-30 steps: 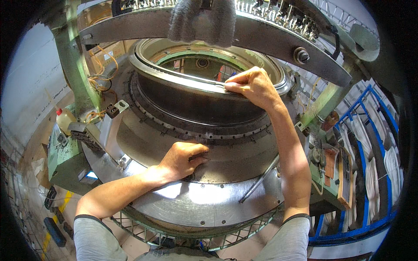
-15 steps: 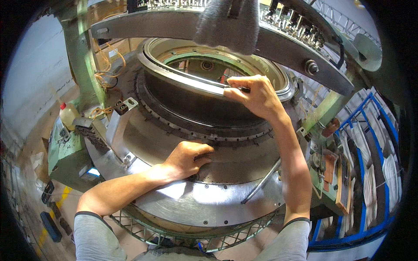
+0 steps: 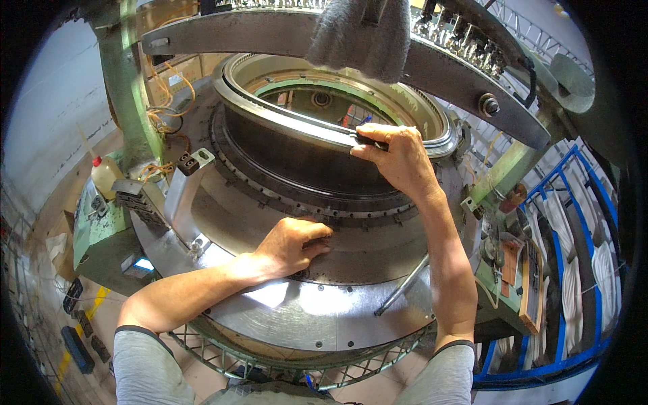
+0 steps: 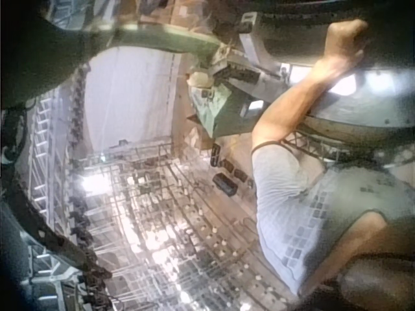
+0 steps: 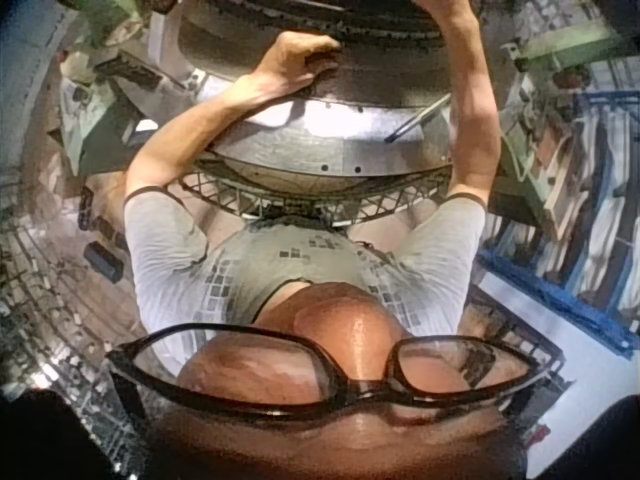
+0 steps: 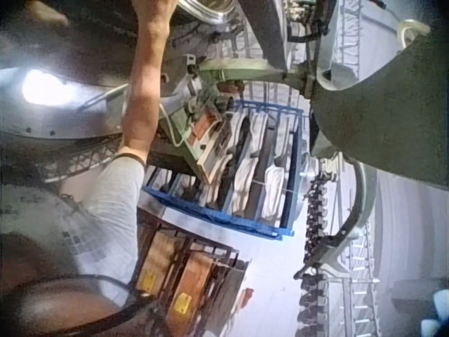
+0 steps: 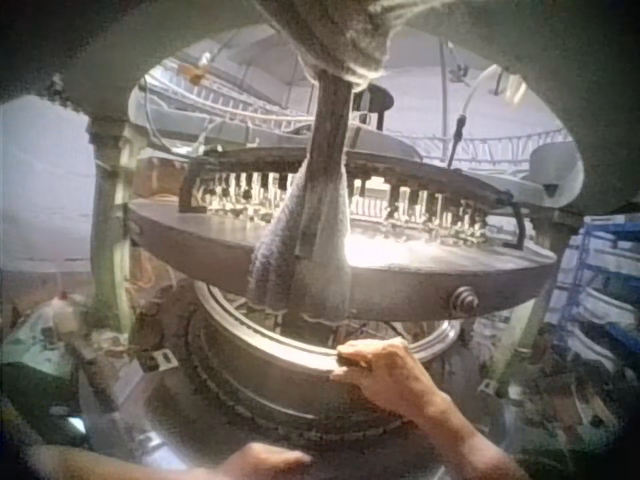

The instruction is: The person repeatedly picks small metal components from a tray and inserts them into slots around the rim of a large circular machine. The person handles the components one at a time, placing each into a designated position on the machine's edge.

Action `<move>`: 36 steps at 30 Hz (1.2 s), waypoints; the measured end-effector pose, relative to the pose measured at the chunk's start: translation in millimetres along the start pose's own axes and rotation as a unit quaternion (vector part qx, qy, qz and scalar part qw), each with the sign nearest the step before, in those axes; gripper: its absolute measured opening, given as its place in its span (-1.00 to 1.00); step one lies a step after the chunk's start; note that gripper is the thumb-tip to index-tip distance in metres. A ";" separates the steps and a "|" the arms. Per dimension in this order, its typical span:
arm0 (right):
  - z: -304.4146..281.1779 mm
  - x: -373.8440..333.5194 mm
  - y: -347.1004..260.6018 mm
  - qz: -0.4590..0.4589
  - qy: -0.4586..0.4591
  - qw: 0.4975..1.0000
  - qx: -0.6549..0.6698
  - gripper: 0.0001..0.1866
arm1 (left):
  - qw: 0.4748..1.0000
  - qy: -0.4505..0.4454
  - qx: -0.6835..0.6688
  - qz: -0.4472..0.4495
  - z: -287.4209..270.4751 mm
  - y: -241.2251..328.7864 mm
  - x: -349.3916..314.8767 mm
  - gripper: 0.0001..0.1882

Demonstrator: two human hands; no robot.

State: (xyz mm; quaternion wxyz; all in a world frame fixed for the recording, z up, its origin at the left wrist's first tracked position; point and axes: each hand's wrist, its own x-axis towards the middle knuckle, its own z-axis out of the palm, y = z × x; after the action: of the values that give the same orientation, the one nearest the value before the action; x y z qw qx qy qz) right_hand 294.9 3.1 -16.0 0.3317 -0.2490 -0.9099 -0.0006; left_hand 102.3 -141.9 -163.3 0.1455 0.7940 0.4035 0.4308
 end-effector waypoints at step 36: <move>-10.9 19.9 47.2 0.105 -0.095 0.977 0.162 -0.79 | 1.000 0.020 -0.016 0.007 3.3 -3.4 0.5 -0.75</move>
State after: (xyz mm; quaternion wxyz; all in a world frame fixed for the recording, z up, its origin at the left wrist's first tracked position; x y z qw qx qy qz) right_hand 309.8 51.7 -3.2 0.2777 -0.2847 -0.8943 0.2051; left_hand 103.3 -138.9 -166.9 0.1465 0.7856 0.3939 0.4541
